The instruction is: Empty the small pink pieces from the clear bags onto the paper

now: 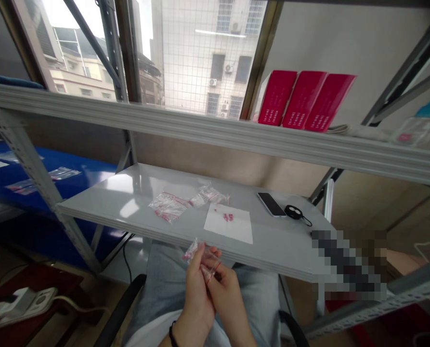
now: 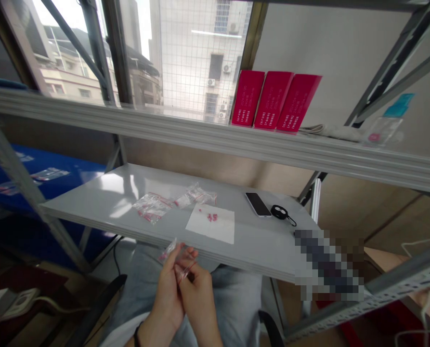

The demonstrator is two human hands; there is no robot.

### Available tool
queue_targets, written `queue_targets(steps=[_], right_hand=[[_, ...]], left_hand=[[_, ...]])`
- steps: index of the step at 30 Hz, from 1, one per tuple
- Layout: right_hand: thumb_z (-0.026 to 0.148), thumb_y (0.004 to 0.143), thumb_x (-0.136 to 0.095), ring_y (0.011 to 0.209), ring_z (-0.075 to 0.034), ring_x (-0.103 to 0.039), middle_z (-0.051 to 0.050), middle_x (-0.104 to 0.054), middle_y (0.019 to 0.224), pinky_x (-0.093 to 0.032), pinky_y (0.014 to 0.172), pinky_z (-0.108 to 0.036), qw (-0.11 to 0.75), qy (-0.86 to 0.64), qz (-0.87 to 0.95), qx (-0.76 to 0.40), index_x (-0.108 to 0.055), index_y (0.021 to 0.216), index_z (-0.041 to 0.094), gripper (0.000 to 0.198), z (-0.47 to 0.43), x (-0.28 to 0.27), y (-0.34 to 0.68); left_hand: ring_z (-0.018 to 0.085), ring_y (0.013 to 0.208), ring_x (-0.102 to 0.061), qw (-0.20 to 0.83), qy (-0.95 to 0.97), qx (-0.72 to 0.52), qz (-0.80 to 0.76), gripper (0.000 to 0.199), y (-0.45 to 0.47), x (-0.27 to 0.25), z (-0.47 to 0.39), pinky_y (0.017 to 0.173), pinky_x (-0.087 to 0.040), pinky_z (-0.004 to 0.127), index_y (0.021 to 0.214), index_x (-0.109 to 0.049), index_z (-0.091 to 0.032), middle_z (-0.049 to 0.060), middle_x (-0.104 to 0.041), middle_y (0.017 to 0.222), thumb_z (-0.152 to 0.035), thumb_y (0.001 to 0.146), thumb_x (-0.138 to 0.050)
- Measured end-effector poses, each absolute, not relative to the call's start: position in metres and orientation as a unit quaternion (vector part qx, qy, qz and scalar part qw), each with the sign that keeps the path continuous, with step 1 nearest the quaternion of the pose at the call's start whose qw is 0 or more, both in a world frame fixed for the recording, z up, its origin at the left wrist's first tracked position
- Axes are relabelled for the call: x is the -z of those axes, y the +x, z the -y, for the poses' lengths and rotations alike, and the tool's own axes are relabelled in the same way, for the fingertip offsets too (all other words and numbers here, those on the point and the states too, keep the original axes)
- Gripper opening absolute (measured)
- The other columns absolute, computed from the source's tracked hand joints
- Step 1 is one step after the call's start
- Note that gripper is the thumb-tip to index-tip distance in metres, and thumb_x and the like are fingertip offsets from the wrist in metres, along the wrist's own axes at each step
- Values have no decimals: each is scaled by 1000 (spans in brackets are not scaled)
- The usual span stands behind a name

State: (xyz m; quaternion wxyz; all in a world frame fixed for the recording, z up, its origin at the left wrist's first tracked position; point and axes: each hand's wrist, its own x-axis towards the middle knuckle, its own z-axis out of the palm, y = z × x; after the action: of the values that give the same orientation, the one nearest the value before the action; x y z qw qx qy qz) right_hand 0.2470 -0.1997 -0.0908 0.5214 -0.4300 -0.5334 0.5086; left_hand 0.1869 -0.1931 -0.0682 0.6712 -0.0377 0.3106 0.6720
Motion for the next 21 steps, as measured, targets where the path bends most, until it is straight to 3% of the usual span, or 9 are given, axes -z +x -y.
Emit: queue_targets(steps=[5,9,14,17,21], right_hand=[[44,75,-79,107,-34,-70,-14,-78,111,-50,100,-48,555,-421,446,-563,-80,109,18,42,197,93,248],[39,76,-80,111,-32,-68,-13,-77,114,-47,103,-45,549,-399,438,-590,-79,112,20,41,197,93,251],[35,79,-77,100,-30,-71,-11,-79,105,-50,97,-44,559,-399,419,-593,-78,113,20,38,198,97,250],[33,81,-74,99,-29,-71,-11,-79,103,-51,96,-43,556,-405,432,-583,-79,112,20,34,198,98,248],[36,78,-77,101,-31,-71,-12,-79,103,-50,97,-45,556,-425,450,-555,-81,104,20,31,198,95,248]], left_hand=[[18,88,-73,685,-31,-655,-317,12,188,69,192,77,-59,26,97,-70,-11,14,-75,102,-20,91,-64],[20,98,-72,693,-11,-644,-325,15,190,70,192,81,-59,26,101,-71,-11,17,-73,114,-18,91,-63],[19,91,-73,682,4,-660,-315,14,192,70,194,79,-59,26,96,-71,-12,13,-75,102,-8,83,-69],[16,77,-71,670,11,-669,-321,9,192,69,195,72,-59,24,89,-70,-12,8,-74,87,-13,82,-74],[15,72,-69,671,-6,-672,-312,9,193,68,193,68,-58,24,88,-68,-13,5,-71,81,-21,85,-72]])
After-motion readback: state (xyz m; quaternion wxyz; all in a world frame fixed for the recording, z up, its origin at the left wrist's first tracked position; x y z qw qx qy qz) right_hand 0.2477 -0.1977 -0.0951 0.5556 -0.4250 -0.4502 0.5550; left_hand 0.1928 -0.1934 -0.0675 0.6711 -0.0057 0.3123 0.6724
